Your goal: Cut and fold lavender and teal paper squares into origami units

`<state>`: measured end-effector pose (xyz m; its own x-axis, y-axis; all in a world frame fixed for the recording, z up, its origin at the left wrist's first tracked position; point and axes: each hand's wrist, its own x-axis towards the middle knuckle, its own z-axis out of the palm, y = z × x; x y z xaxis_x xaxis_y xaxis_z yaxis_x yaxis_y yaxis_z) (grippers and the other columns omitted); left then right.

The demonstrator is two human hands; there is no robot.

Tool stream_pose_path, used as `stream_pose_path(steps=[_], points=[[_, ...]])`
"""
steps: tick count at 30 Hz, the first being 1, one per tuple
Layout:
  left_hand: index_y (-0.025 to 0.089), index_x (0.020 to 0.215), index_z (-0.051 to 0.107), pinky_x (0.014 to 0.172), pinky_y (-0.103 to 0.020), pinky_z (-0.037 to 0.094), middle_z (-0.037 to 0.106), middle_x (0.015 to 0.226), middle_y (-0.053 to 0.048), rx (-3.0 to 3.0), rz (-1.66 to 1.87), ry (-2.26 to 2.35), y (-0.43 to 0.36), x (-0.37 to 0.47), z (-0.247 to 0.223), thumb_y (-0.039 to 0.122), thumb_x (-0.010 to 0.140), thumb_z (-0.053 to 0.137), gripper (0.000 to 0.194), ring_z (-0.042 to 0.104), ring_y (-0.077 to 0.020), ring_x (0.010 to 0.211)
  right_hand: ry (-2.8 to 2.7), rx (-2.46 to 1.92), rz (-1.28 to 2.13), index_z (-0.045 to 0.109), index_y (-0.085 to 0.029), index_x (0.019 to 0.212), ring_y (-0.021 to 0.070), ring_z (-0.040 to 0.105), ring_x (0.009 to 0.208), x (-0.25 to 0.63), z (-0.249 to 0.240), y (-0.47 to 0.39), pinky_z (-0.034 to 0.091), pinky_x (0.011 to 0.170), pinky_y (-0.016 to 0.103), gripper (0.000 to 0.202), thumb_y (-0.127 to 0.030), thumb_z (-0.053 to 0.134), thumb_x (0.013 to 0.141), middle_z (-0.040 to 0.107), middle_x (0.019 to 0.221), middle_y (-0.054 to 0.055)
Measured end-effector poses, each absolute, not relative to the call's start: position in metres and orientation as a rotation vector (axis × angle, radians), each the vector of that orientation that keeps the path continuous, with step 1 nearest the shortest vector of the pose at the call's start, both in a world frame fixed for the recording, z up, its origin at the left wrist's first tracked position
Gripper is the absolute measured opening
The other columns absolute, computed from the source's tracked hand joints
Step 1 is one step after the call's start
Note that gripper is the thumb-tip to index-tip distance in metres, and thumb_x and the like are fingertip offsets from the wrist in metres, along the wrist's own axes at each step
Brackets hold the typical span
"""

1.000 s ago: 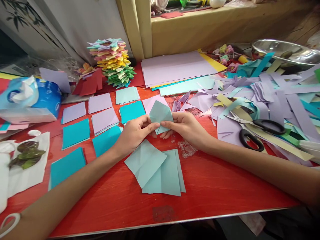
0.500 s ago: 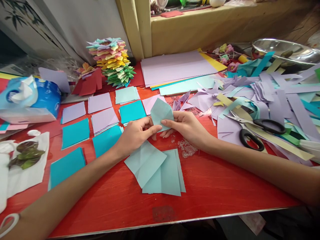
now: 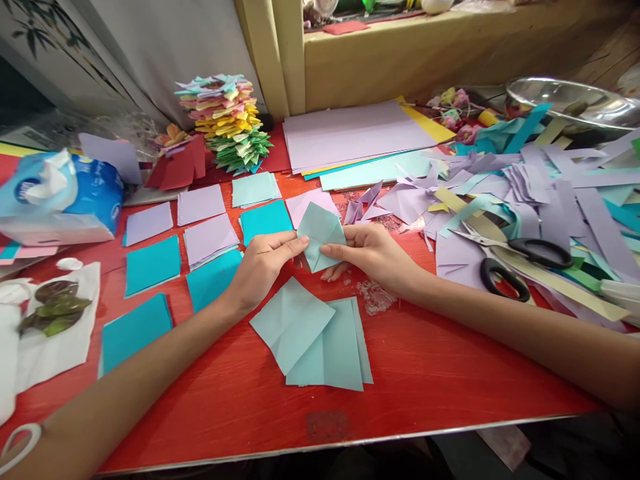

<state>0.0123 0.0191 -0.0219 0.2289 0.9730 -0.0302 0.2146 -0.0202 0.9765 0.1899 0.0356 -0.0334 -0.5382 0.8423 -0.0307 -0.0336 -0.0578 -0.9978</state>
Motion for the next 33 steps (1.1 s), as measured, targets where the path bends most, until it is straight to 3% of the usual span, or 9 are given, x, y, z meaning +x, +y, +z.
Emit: stream_pose_path(steps=[12, 16, 25, 33], points=[[0.017, 0.061, 0.057, 0.063, -0.025, 0.042, 0.057, 0.061, 0.000, 1.594, 1.028, 1.260, 0.023, 0.011, -0.022, 0.029, 0.081, 0.053, 0.024, 0.052, -0.0114, 0.062, -1.544, -0.910, 1.694, 0.060, -0.015, 0.080, 0.0144, 0.067, 0.061, 0.189, -0.032, 0.035, 0.055, 0.058, 0.025, 0.016, -0.030, 0.061, 0.076, 0.066, 0.075, 0.003], [0.018, 0.076, 0.061, 0.063, -0.023, 0.045, 0.059, 0.071, 0.001, 1.567, 1.120, 1.262, 0.024, 0.012, -0.024, 0.027, 0.080, 0.056, 0.011, 0.054, -0.0105, 0.064, -1.550, -0.912, 1.700, 0.058, -0.015, 0.082, 0.0130, 0.065, 0.063, 0.188, -0.030, 0.034, 0.055, 0.063, 0.027, 0.015, -0.030, 0.056, 0.080, 0.064, 0.079, 0.003], [0.020, 0.087, 0.062, 0.066, -0.022, 0.050, 0.063, 0.076, 0.001, 1.576, 1.140, 1.282, 0.024, 0.012, -0.026, 0.026, 0.077, 0.060, 0.012, 0.059, -0.0102, 0.066, -1.565, -1.023, 1.411, 0.052, -0.016, 0.069, 0.0076, 0.045, 0.057, 0.190, -0.035, 0.034, 0.039, 0.051, 0.021, 0.027, -0.037, 0.048, 0.086, 0.049, 0.065, -0.001], [0.022, 0.086, 0.062, 0.063, -0.023, 0.051, 0.062, 0.068, 0.003, 1.599, 1.147, 1.255, 0.024, 0.012, -0.027, 0.024, 0.077, 0.060, 0.009, 0.059, -0.0105, 0.062, -1.381, -0.839, 1.533, 0.060, -0.019, 0.098, 0.0123, 0.057, 0.076, 0.189, -0.040, 0.036, 0.047, 0.072, 0.028, 0.020, -0.031, 0.051, 0.085, 0.061, 0.085, 0.002]])
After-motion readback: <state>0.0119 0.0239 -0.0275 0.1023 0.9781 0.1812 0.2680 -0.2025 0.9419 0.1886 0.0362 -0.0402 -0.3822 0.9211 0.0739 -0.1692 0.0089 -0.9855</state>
